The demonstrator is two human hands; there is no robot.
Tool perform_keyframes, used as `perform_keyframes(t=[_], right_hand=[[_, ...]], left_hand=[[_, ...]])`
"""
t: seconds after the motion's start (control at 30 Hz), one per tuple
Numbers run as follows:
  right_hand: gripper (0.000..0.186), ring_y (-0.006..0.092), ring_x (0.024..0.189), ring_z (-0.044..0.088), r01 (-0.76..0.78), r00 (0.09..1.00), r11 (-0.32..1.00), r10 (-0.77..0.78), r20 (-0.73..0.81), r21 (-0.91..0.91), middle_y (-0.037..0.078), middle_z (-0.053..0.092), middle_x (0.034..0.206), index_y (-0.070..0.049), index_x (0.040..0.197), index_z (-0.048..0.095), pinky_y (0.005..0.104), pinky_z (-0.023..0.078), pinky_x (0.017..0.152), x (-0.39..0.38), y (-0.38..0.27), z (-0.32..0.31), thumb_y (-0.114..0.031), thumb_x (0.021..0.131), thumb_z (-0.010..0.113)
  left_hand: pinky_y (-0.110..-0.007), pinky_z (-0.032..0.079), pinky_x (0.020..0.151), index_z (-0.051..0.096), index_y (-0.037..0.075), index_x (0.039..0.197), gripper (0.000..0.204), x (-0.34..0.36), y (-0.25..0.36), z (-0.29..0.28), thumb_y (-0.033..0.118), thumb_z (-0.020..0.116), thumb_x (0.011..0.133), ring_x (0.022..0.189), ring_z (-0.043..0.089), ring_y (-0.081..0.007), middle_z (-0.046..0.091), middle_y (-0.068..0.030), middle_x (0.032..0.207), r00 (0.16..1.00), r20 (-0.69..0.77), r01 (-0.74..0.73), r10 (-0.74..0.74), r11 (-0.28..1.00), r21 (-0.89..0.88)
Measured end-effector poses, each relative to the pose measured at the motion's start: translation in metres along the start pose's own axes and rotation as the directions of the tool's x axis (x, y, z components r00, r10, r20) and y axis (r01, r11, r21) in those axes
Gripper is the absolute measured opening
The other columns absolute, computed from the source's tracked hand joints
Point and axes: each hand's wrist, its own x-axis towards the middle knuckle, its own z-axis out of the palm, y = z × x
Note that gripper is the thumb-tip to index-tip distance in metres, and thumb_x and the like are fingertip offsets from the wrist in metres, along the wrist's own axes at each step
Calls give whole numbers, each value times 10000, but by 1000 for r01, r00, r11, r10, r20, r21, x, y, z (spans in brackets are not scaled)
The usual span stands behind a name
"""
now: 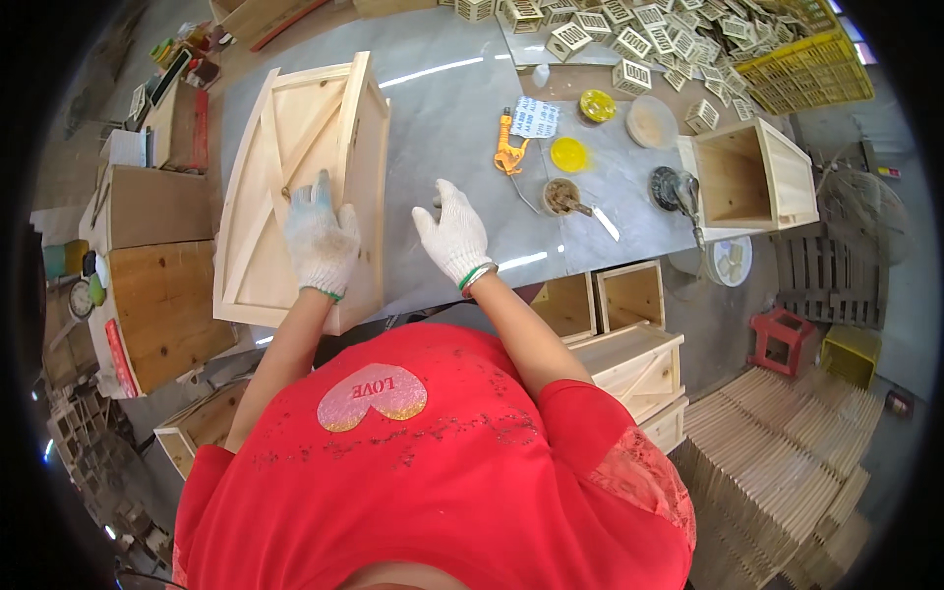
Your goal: The recorder applies wood filler to the seams of a wooden box using a small spatula and kemudian sands the edges.
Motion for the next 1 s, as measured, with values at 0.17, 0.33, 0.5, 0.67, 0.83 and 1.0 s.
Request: perform_keyframes(t=[0.17,0.33,0.5,0.67,0.83,1.0], right_hand=[[683,358,1108,625,138,988,988,-133,-75,74,207,595,1276,-4,1443,445,437,509,955,-26,-37,-9,-323,888,684],[620,377,1150,608,247,967,962,-236,-98,119,214,584,1294,-16,1439,452,434,498,984,-43,-59,-13,-241,894,645],[556,415,1239,572,98,994,993,-101,36,68,246,575,1342,-19,1440,468,449,462,1053,-66,-44,-12,-183,919,568],[636,411,1240,582,62,954,998,-64,294,18,256,572,1366,31,1466,420,443,472,1039,-71,-26,-22,-356,988,579],[551,400,1204,604,270,771,961,-179,612,-60,243,607,1322,10,1474,409,426,487,1013,-52,-4,-30,-324,1043,490],[377,447,1116,608,709,430,673,-650,626,211,255,600,1273,-32,1359,496,471,507,946,-61,-10,-83,-223,1046,413]], left_hand=[[-454,527,839,615,-25,1218,429,-12,20,-18,241,689,889,923,636,-337,635,-190,1000,952,-165,-282,257,946,-157],[-325,510,668,648,32,1177,357,-40,26,1,345,581,1020,735,615,-162,650,-56,900,574,783,819,240,-175,-547],[-332,509,630,682,17,1111,426,-55,33,-2,395,494,1057,773,645,-176,706,-100,1030,523,844,846,118,43,-531],[-431,568,724,641,-7,1091,399,-73,50,24,350,463,1067,837,681,-260,697,-155,1015,347,938,831,-23,-457,-319],[-407,547,606,578,21,969,264,-80,48,56,250,485,1061,675,622,-233,627,-108,827,294,948,638,-125,-712,-292],[-295,343,409,499,104,824,189,-83,35,98,179,522,996,459,392,-131,476,-18,654,225,882,664,-415,-597,-450]])
